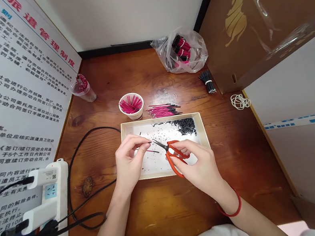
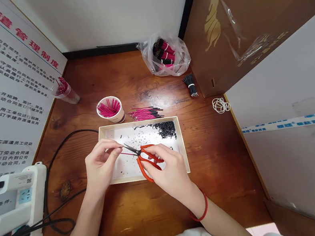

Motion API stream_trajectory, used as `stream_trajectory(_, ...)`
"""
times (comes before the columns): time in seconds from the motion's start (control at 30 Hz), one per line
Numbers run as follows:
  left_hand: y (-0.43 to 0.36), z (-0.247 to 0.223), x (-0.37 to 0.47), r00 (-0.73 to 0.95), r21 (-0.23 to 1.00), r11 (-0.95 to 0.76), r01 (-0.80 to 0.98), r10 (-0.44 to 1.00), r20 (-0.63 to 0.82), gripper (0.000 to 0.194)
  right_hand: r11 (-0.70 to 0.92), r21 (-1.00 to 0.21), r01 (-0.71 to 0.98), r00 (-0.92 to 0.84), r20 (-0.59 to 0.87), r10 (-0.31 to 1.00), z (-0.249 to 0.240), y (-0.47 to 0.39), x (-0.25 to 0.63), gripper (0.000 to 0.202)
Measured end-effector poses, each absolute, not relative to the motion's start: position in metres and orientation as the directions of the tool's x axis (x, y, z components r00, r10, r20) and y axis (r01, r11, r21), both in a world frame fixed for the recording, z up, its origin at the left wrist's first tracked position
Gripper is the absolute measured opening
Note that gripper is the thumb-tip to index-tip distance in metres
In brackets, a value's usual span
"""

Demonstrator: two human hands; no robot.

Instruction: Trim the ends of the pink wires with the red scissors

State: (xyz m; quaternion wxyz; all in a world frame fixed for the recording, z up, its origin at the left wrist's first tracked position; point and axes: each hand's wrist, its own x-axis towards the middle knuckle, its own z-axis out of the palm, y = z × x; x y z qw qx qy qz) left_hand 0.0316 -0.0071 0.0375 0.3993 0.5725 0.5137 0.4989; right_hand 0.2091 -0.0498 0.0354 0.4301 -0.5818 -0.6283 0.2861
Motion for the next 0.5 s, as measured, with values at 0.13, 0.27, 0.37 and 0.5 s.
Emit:
stream_trajectory(0.13,-0.007,0.0368,0.0319,-0.03,0.967,-0.173,0.189,0.983,0.182,0.012,0.16,-0.861,0.484,0.031,0.199,0.98,0.0378,-0.0502,0.2091,0.016)
stream_trajectory(0.27,-0.0072,0.036,0.032,-0.018,0.964,-0.185,0.19,0.981,0.192,0.012,0.163,-0.861,0.483,0.03,0.202,0.979,0.0391,-0.0504,0.2094,0.015)
stream_trajectory(0.37,-0.0071,0.0356,0.0318,-0.011,0.962,-0.195,0.193,0.98,0.201,0.012,0.165,-0.861,0.48,0.027,0.202,0.979,0.0391,-0.0501,0.2093,0.016)
stream_trajectory(0.5,-0.0071,0.0356,0.0314,-0.005,0.958,-0.201,0.203,0.979,0.206,0.012,0.164,-0.864,0.475,0.029,0.202,0.979,0.0393,-0.0499,0.2091,0.015)
